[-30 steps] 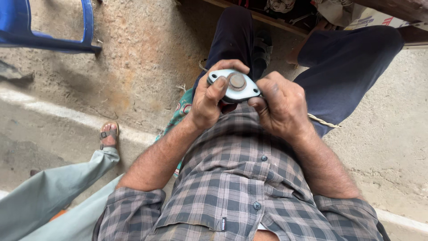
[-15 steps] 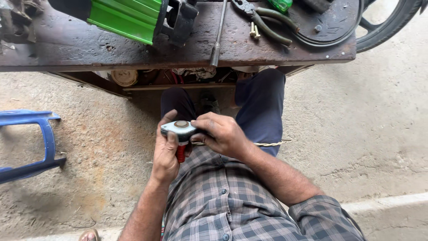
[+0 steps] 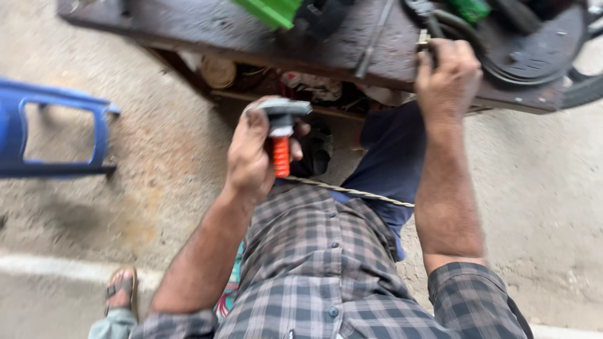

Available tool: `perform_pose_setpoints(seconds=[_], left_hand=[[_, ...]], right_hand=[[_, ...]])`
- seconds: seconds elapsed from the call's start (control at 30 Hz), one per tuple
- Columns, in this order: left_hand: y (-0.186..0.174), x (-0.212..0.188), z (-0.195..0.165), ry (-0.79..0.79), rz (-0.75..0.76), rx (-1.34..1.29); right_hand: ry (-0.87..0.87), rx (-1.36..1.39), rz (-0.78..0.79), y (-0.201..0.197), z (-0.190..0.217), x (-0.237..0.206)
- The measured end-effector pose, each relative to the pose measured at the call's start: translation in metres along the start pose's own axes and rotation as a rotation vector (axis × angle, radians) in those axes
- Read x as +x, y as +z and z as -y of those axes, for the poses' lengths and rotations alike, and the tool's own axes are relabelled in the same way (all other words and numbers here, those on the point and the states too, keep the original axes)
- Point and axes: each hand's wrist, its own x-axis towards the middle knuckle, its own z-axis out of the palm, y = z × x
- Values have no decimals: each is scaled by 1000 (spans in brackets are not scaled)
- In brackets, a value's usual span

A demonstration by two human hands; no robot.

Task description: The person uses a screwdriver to adjust a small metal plate and then attaches it to a larger mechanical component with a green casing. They use a wrench to tighten bolts and wipe the assembly with a cloth.

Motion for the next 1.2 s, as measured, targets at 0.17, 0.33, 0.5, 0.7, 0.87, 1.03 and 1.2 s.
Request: perform_pose_setpoints(seconds=[0.17,0.33,0.5,0.7,0.87,1.03,1.2], left_hand=[[7,9,-12,22,4,7],[16,18,-16,12,-46,-17],[30,43,-15,-61,-75,-16],[61,67,-7,-124,-132,5],[78,72,0,-94,-64,-34],[85,73,11,-21,-39,-62],[87,71,20,-33,-1,-44]], right_hand=[[38,61,-55,1,9,-5],[35,173,-91,-11,16,-7],[233,831,-10,-33,49,-2],[168,1342,170,-47,107,-1],[50,1209,122,-53,123,12],[63,1008,35,-58,128,17],[148,1410,102,-58,119,14]])
